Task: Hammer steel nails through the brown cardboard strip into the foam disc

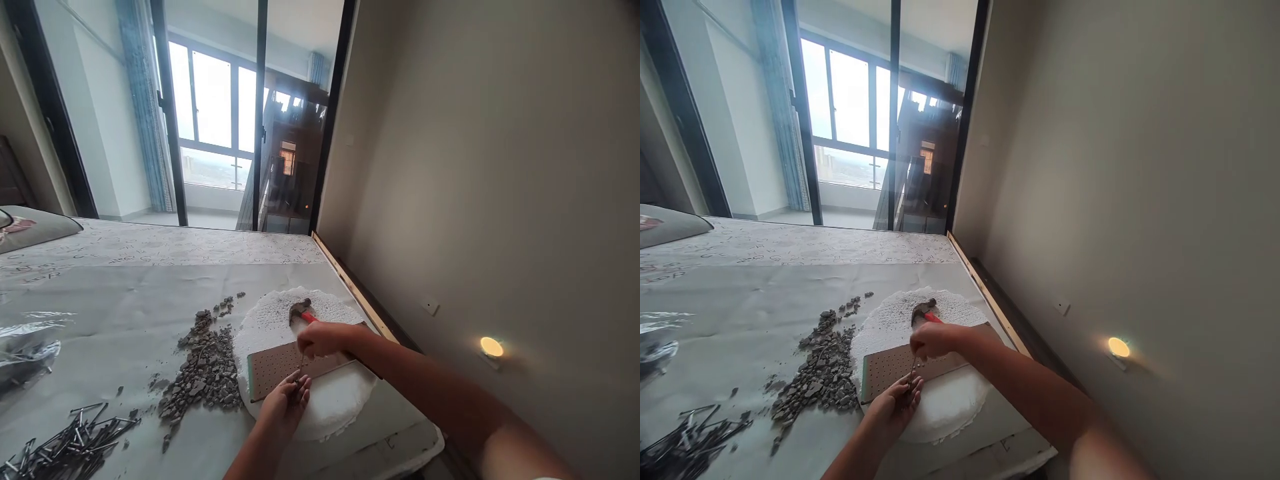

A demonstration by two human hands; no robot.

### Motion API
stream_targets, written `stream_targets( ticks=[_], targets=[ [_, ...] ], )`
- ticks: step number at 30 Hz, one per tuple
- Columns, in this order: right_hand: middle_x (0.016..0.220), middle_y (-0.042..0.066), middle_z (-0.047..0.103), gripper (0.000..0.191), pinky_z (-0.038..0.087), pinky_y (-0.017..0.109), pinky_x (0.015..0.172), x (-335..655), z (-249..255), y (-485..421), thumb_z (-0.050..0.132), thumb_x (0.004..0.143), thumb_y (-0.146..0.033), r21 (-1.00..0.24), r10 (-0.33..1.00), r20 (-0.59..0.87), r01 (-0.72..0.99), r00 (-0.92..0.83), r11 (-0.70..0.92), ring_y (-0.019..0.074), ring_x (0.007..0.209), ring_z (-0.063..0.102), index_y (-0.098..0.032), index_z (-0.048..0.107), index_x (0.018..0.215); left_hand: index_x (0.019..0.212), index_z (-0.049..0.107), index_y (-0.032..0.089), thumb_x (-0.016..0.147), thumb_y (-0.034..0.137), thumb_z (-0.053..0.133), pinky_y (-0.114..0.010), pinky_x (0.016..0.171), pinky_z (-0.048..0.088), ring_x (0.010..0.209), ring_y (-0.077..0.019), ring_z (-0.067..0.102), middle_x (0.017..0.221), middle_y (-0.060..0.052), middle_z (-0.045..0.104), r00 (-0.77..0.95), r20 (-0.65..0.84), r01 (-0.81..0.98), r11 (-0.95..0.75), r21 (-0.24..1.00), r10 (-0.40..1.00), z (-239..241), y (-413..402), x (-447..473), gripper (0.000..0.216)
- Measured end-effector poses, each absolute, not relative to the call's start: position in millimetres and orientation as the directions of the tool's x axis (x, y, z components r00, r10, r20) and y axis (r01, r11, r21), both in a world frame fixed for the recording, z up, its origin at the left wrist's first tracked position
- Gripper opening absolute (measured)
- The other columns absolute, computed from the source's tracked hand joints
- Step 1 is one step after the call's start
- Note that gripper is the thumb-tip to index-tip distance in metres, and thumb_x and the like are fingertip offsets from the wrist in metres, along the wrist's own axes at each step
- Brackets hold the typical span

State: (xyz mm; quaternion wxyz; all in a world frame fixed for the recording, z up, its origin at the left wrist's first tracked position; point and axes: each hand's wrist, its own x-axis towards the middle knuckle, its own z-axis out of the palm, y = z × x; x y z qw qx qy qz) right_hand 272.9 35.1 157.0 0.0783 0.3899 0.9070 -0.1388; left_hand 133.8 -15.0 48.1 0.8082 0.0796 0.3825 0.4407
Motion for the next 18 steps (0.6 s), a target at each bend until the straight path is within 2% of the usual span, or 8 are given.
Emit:
stream_targets(
  ticks=[3, 7, 9, 12, 15, 18],
  targets=[
    [0.077, -0.002, 0.065, 0.019, 0.037, 0.015, 0.055, 261, 149, 23, 0.053, 0.072, -0.017, -0.290, 0.604, -0.340, 0.691, -0.721, 0.662, 0.0080, 0.066, 0.055, -0.016, 0.066, 0.086, 0.101, 0.051, 0.009, 0.073, -0.004, 0.039, -0.019, 0.053, 0.049, 0.062, -0.0132, 0.063, 0.069, -0.008, 0.062, 0.384, -0.511, -0.644, 0.620, 0.447, 0.769, 48, -17, 135, 0.034],
    [0.077, -0.001, 0.066, 0.023, 0.037, 0.016, 0.055, 262, 137, 13, 0.059, 0.069, -0.021, -0.288, 0.649, -0.306, 0.717, -0.697, 0.635, 0.0091, 0.067, 0.055, -0.016, 0.068, 0.089, 0.098, 0.053, 0.010, 0.073, -0.001, 0.041, -0.015, 0.041, 0.042, 0.051, -0.0091, 0.056, 0.063, -0.003, 0.057, 0.438, -0.481, -0.623, 0.642, 0.447, 0.760, 49, -22, 136, 0.030],
    [0.078, 0.000, 0.067, 0.024, 0.038, 0.016, 0.058, 272, 135, 16, 0.058, 0.072, -0.024, -0.234, 0.713, -0.219, 0.746, -0.666, 0.624, 0.0085, 0.069, 0.056, -0.017, 0.068, 0.092, 0.100, 0.051, 0.011, 0.075, 0.000, 0.041, -0.013, 0.037, 0.037, 0.050, -0.0076, 0.054, 0.067, -0.004, 0.057, 0.425, -0.493, -0.615, 0.642, 0.458, 0.759, 52, -24, 135, 0.029],
    [0.089, 0.007, 0.067, 0.027, 0.039, 0.019, 0.067, 291, 129, 24, 0.044, 0.082, -0.020, -0.107, 0.836, -0.072, 0.837, -0.545, 0.536, 0.0116, 0.078, 0.058, -0.013, 0.066, 0.097, 0.100, 0.050, 0.008, 0.077, 0.002, 0.038, -0.011, 0.033, 0.030, 0.049, -0.0061, 0.051, 0.074, -0.008, 0.058, 0.382, -0.514, -0.605, 0.628, 0.489, 0.768, 58, -25, 134, 0.027],
    [0.086, 0.011, 0.066, 0.025, 0.038, 0.023, 0.065, 299, 117, 27, 0.043, 0.080, -0.014, 0.001, 0.872, -0.048, 0.873, -0.488, 0.488, 0.0162, 0.078, 0.058, -0.011, 0.068, 0.083, 0.100, 0.049, 0.007, 0.077, -0.001, 0.036, -0.011, 0.031, 0.025, 0.044, -0.0036, 0.045, 0.072, -0.007, 0.056, 0.372, -0.507, -0.610, 0.616, 0.498, 0.778, 60, -24, 134, 0.027],
    [0.084, 0.011, 0.066, 0.020, 0.038, 0.025, 0.061, 293, 101, 23, 0.047, 0.076, -0.014, 0.074, 0.853, -0.080, 0.850, -0.517, 0.522, 0.0176, 0.076, 0.059, -0.011, 0.067, 0.075, 0.100, 0.048, 0.007, 0.076, -0.003, 0.035, -0.011, 0.030, 0.022, 0.040, -0.0015, 0.039, 0.069, -0.004, 0.053, 0.376, -0.497, -0.622, 0.611, 0.491, 0.782, 57, -22, 135, 0.029]
  ],
)
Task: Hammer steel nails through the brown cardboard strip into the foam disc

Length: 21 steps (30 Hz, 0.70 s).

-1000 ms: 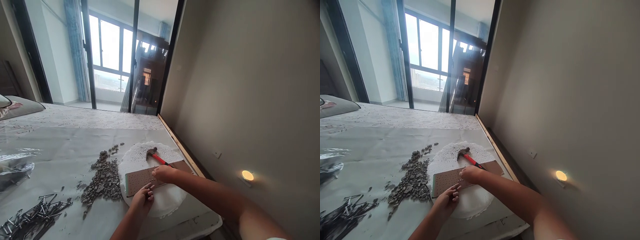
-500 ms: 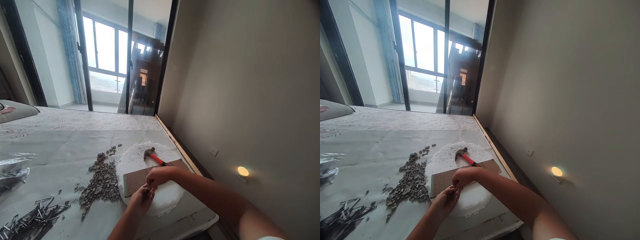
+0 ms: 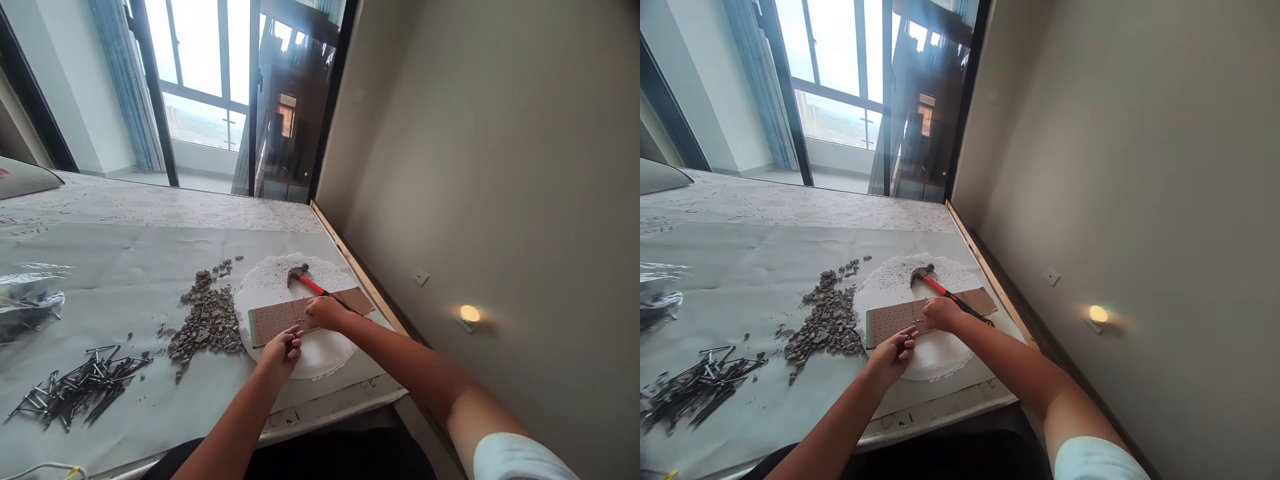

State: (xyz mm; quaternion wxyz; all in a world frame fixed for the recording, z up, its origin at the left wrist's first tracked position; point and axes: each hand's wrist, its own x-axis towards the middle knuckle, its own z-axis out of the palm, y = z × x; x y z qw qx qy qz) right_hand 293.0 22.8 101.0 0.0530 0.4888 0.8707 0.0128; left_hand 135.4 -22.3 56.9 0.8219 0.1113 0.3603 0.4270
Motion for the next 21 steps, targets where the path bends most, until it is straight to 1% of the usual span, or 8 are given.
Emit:
stream_targets(
  ticks=[4, 10, 16, 21],
  targets=[
    [0.085, 0.011, 0.065, 0.019, 0.039, 0.027, 0.060, 280, 89, 18, 0.047, 0.075, -0.012, 0.149, 0.816, -0.118, 0.802, -0.566, 0.578, 0.0196, 0.075, 0.061, -0.011, 0.065, 0.077, 0.101, 0.046, 0.009, 0.076, -0.004, 0.036, -0.010, 0.030, 0.020, 0.039, -0.0006, 0.036, 0.069, -0.003, 0.051, 0.381, -0.495, -0.639, 0.609, 0.469, 0.781, 53, -20, 136, 0.030],
    [0.088, 0.014, 0.065, 0.019, 0.041, 0.028, 0.061, 275, 89, 19, 0.047, 0.075, -0.009, 0.228, 0.754, -0.169, 0.719, -0.634, 0.656, 0.0211, 0.079, 0.061, -0.010, 0.064, 0.084, 0.099, 0.044, 0.012, 0.074, -0.005, 0.035, -0.011, 0.030, 0.019, 0.038, -0.0008, 0.036, 0.069, -0.001, 0.048, 0.405, -0.493, -0.641, 0.624, 0.447, 0.770, 53, -20, 134, 0.031],
    [0.086, 0.014, 0.065, 0.018, 0.041, 0.028, 0.060, 274, 89, 20, 0.048, 0.075, -0.010, 0.259, 0.726, -0.187, 0.680, -0.661, 0.686, 0.0213, 0.078, 0.061, -0.009, 0.064, 0.082, 0.096, 0.043, 0.012, 0.074, -0.005, 0.035, -0.011, 0.031, 0.019, 0.038, -0.0006, 0.036, 0.069, -0.001, 0.049, 0.388, -0.498, -0.645, 0.614, 0.455, 0.776, 55, -21, 133, 0.029],
    [0.090, 0.015, 0.064, 0.020, 0.041, 0.029, 0.060, 274, 86, 17, 0.045, 0.077, -0.009, 0.263, 0.718, -0.186, 0.671, -0.670, 0.694, 0.0230, 0.079, 0.060, -0.009, 0.062, 0.088, 0.099, 0.043, 0.012, 0.076, -0.004, 0.033, -0.011, 0.031, 0.020, 0.039, -0.0009, 0.036, 0.069, -0.001, 0.048, 0.392, -0.493, -0.639, 0.616, 0.462, 0.776, 56, -22, 134, 0.029]
  ],
)
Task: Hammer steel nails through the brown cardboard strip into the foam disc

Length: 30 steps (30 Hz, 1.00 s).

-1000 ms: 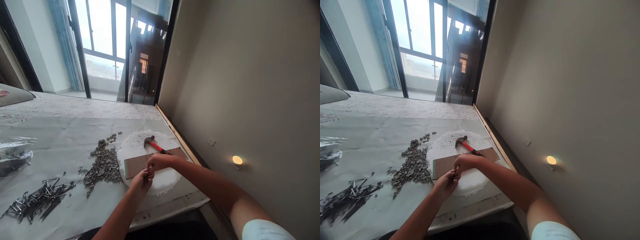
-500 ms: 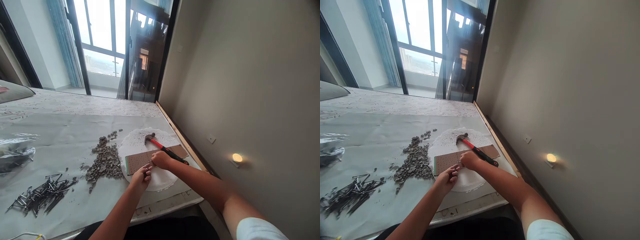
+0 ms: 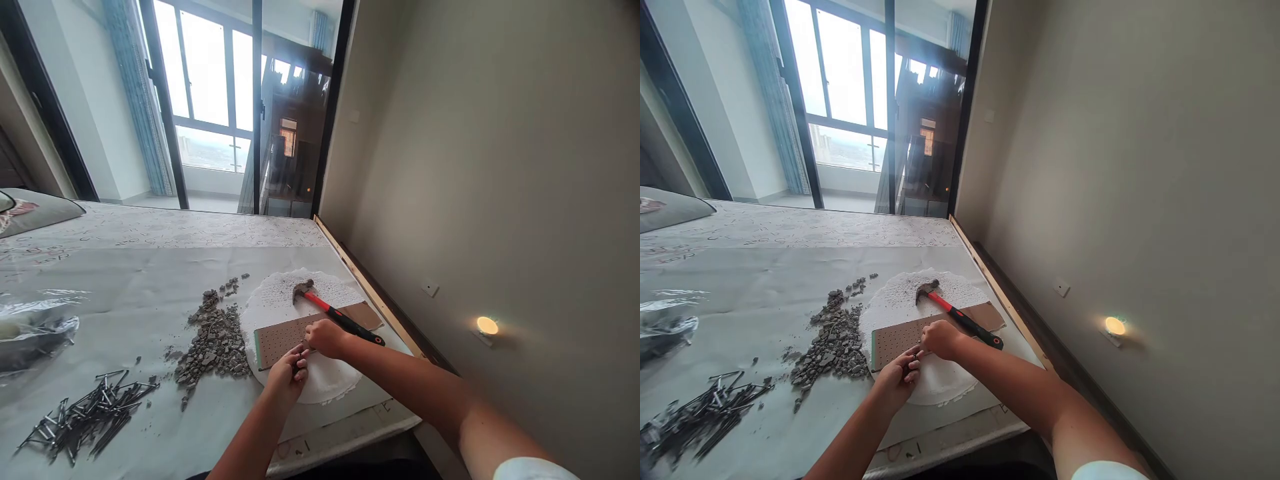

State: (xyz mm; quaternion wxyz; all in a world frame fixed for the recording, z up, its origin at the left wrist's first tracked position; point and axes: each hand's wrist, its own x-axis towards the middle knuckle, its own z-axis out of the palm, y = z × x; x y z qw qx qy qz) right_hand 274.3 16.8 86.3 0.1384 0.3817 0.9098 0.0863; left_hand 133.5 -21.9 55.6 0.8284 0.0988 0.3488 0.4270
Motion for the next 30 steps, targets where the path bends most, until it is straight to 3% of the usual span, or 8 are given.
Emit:
stream_targets(
  ticks=[11, 19, 22, 24, 27, 30],
  targets=[
    [0.090, 0.015, 0.064, 0.021, 0.040, 0.029, 0.061, 275, 92, 27, 0.048, 0.075, -0.016, 0.163, 0.785, -0.123, 0.768, -0.607, 0.620, 0.0222, 0.078, 0.059, -0.008, 0.062, 0.088, 0.101, 0.042, 0.014, 0.076, -0.003, 0.035, -0.011, 0.031, 0.019, 0.038, -0.0008, 0.036, 0.071, -0.002, 0.050, 0.393, -0.513, -0.652, 0.625, 0.430, 0.763, 49, -18, 133, 0.031],
    [0.080, 0.010, 0.066, 0.018, 0.039, 0.026, 0.061, 279, 105, 33, 0.052, 0.072, -0.022, 0.001, 0.854, -0.065, 0.856, -0.516, 0.517, 0.0191, 0.073, 0.057, -0.011, 0.065, 0.079, 0.098, 0.044, 0.012, 0.075, -0.004, 0.035, -0.011, 0.030, 0.021, 0.037, -0.0012, 0.038, 0.072, -0.004, 0.053, 0.361, -0.526, -0.649, 0.612, 0.451, 0.770, 50, -19, 134, 0.029],
    [0.082, 0.013, 0.066, 0.022, 0.039, 0.026, 0.063, 281, 115, 34, 0.045, 0.079, -0.019, -0.051, 0.870, -0.030, 0.870, -0.492, 0.490, 0.0186, 0.076, 0.057, -0.008, 0.064, 0.083, 0.103, 0.044, 0.011, 0.075, -0.005, 0.036, -0.011, 0.030, 0.023, 0.037, -0.0017, 0.040, 0.070, -0.004, 0.055, 0.366, -0.517, -0.656, 0.608, 0.447, 0.774, 50, -19, 133, 0.034],
    [0.086, 0.012, 0.065, 0.028, 0.039, 0.025, 0.065, 283, 124, 33, 0.039, 0.084, -0.021, -0.089, 0.876, 0.005, 0.872, -0.482, 0.481, 0.0168, 0.078, 0.057, -0.008, 0.063, 0.090, 0.107, 0.044, 0.010, 0.075, -0.005, 0.036, -0.011, 0.033, 0.032, 0.040, -0.0032, 0.046, 0.071, -0.006, 0.057, 0.361, -0.525, -0.651, 0.611, 0.451, 0.771, 50, -20, 133, 0.036],
    [0.073, 0.004, 0.065, 0.025, 0.040, 0.019, 0.058, 281, 134, 28, 0.044, 0.084, -0.029, -0.254, 0.820, -0.139, 0.820, -0.555, 0.513, 0.0104, 0.064, 0.057, -0.014, 0.063, 0.091, 0.107, 0.046, 0.008, 0.077, -0.004, 0.034, -0.017, 0.048, 0.049, 0.053, -0.0089, 0.058, 0.071, -0.007, 0.060, 0.341, -0.551, -0.641, 0.617, 0.456, 0.761, 54, -20, 134, 0.035],
    [0.065, 0.000, 0.063, 0.022, 0.038, 0.017, 0.051, 271, 133, 18, 0.053, 0.077, -0.030, -0.437, 0.687, -0.316, 0.744, -0.654, 0.506, 0.0082, 0.055, 0.054, -0.014, 0.065, 0.086, 0.101, 0.052, 0.008, 0.076, -0.003, 0.037, -0.020, 0.056, 0.053, 0.059, -0.0116, 0.062, 0.067, -0.006, 0.060, 0.353, -0.545, -0.631, 0.623, 0.462, 0.761, 60, -23, 136, 0.031]
  ],
)
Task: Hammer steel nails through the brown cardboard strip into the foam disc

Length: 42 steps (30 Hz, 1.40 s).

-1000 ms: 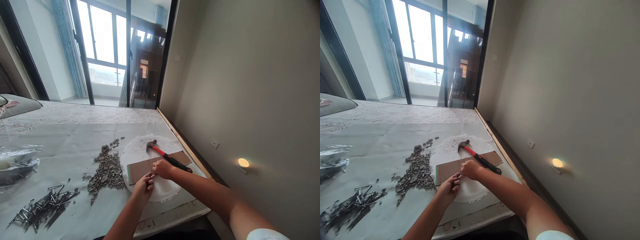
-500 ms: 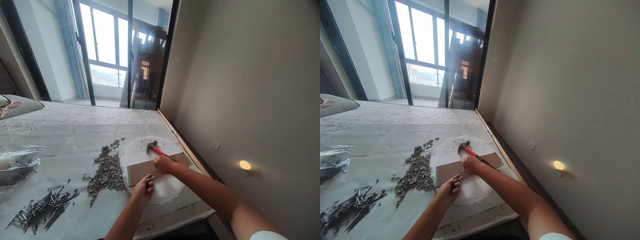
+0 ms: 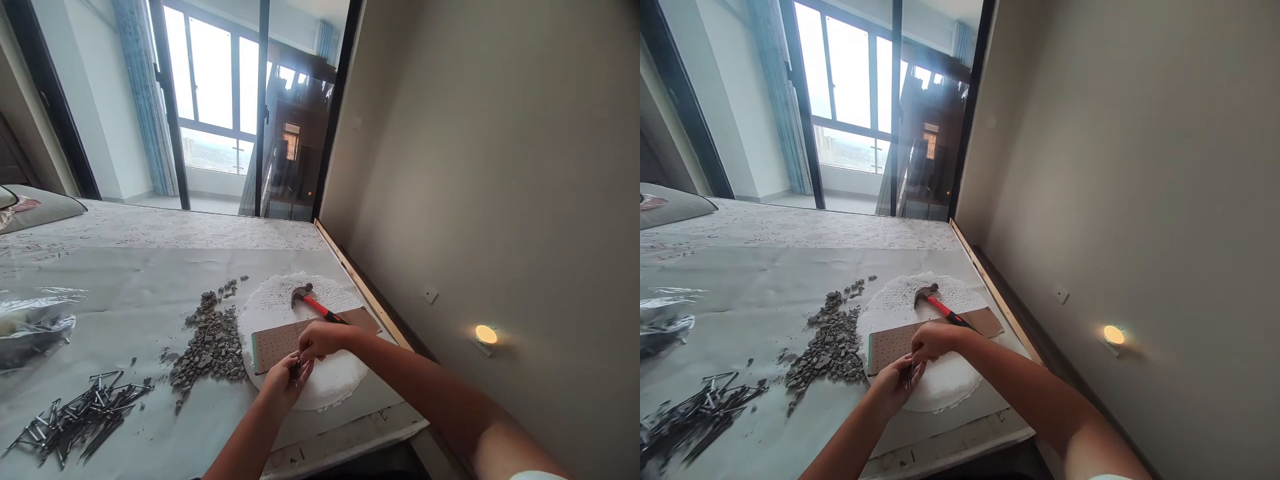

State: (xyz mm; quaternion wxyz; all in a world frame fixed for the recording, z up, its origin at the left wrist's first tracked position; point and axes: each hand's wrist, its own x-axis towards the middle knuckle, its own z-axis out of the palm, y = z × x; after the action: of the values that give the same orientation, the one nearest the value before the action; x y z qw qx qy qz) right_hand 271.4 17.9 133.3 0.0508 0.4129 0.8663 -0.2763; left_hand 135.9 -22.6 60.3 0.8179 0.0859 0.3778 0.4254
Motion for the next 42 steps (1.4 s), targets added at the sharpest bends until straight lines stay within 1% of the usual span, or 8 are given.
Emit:
stream_targets(
  ticks=[4, 7, 10, 12, 16, 25, 33, 42],
  targets=[
    [0.074, 0.002, 0.065, 0.023, 0.037, 0.018, 0.053, 263, 128, 10, 0.062, 0.070, -0.032, -0.440, 0.705, -0.226, 0.716, -0.672, 0.542, 0.0101, 0.064, 0.055, -0.014, 0.069, 0.083, 0.090, 0.055, 0.008, 0.077, 0.001, 0.044, -0.016, 0.047, 0.049, 0.053, -0.0098, 0.059, 0.062, -0.004, 0.058, 0.362, -0.535, -0.595, 0.631, 0.498, 0.763, 67, -26, 132, 0.019],
    [0.075, 0.002, 0.066, 0.032, 0.039, 0.017, 0.055, 271, 125, 15, 0.061, 0.072, -0.033, -0.466, 0.782, -0.115, 0.728, -0.613, 0.502, 0.0097, 0.064, 0.055, -0.016, 0.066, 0.099, 0.091, 0.054, 0.009, 0.080, 0.005, 0.043, -0.011, 0.035, 0.038, 0.046, -0.0056, 0.053, 0.064, -0.004, 0.056, 0.361, -0.526, -0.607, 0.622, 0.494, 0.770, 68, -26, 127, 0.016],
    [0.080, 0.004, 0.067, 0.031, 0.040, 0.018, 0.060, 283, 118, 24, 0.050, 0.082, -0.029, -0.295, 0.865, 0.027, 0.823, -0.502, 0.486, 0.0102, 0.068, 0.058, -0.015, 0.062, 0.107, 0.095, 0.052, 0.009, 0.081, 0.004, 0.038, -0.009, 0.030, 0.027, 0.042, -0.0025, 0.046, 0.070, -0.006, 0.056, 0.366, -0.509, -0.627, 0.610, 0.483, 0.779, 65, -24, 125, 0.020],
    [0.085, 0.008, 0.067, 0.027, 0.041, 0.020, 0.064, 288, 110, 27, 0.043, 0.084, -0.022, -0.131, 0.875, 0.079, 0.865, -0.477, 0.484, 0.0125, 0.075, 0.059, -0.013, 0.065, 0.098, 0.096, 0.050, 0.009, 0.081, 0.003, 0.036, -0.009, 0.029, 0.024, 0.040, -0.0016, 0.042, 0.070, -0.006, 0.055, 0.368, -0.508, -0.638, 0.608, 0.471, 0.779, 63, -22, 126, 0.021],
    [0.083, 0.011, 0.066, 0.022, 0.040, 0.025, 0.062, 283, 93, 23, 0.047, 0.078, -0.015, 0.020, 0.852, 0.025, 0.852, -0.524, 0.523, 0.0164, 0.072, 0.059, -0.012, 0.068, 0.075, 0.093, 0.048, 0.009, 0.080, 0.001, 0.035, -0.010, 0.028, 0.020, 0.036, -0.0007, 0.035, 0.066, -0.003, 0.051, 0.386, -0.518, -0.658, 0.621, 0.426, 0.763, 60, -21, 130, 0.020],
    [0.084, 0.012, 0.064, 0.018, 0.041, 0.029, 0.060, 273, 77, 19, 0.046, 0.077, -0.012, 0.198, 0.758, -0.079, 0.735, -0.648, 0.648, 0.0207, 0.075, 0.060, -0.011, 0.064, 0.079, 0.089, 0.046, 0.011, 0.078, -0.002, 0.035, -0.009, 0.028, 0.019, 0.036, 0.0000, 0.030, 0.066, -0.001, 0.048, 0.405, -0.526, -0.663, 0.637, 0.394, 0.747, 58, -18, 131, 0.020],
    [0.086, 0.016, 0.063, 0.017, 0.042, 0.029, 0.059, 272, 81, 21, 0.047, 0.078, -0.013, 0.221, 0.752, -0.115, 0.721, -0.649, 0.657, 0.0215, 0.074, 0.061, -0.009, 0.063, 0.083, 0.089, 0.046, 0.011, 0.077, -0.003, 0.035, -0.010, 0.029, 0.020, 0.037, -0.0005, 0.031, 0.067, -0.002, 0.048, 0.417, -0.521, -0.664, 0.641, 0.385, 0.745, 61, -20, 132, 0.022],
    [0.088, 0.010, 0.066, 0.020, 0.040, 0.025, 0.062, 276, 90, 25, 0.050, 0.077, -0.028, 0.089, 0.849, -0.003, 0.845, -0.529, 0.527, 0.0189, 0.076, 0.061, -0.014, 0.063, 0.083, 0.089, 0.046, 0.013, 0.077, -0.003, 0.036, -0.011, 0.028, 0.019, 0.037, -0.0008, 0.031, 0.069, -0.003, 0.050, 0.418, -0.534, -0.676, 0.644, 0.358, 0.735, 58, -18, 132, 0.023]
  ],
)
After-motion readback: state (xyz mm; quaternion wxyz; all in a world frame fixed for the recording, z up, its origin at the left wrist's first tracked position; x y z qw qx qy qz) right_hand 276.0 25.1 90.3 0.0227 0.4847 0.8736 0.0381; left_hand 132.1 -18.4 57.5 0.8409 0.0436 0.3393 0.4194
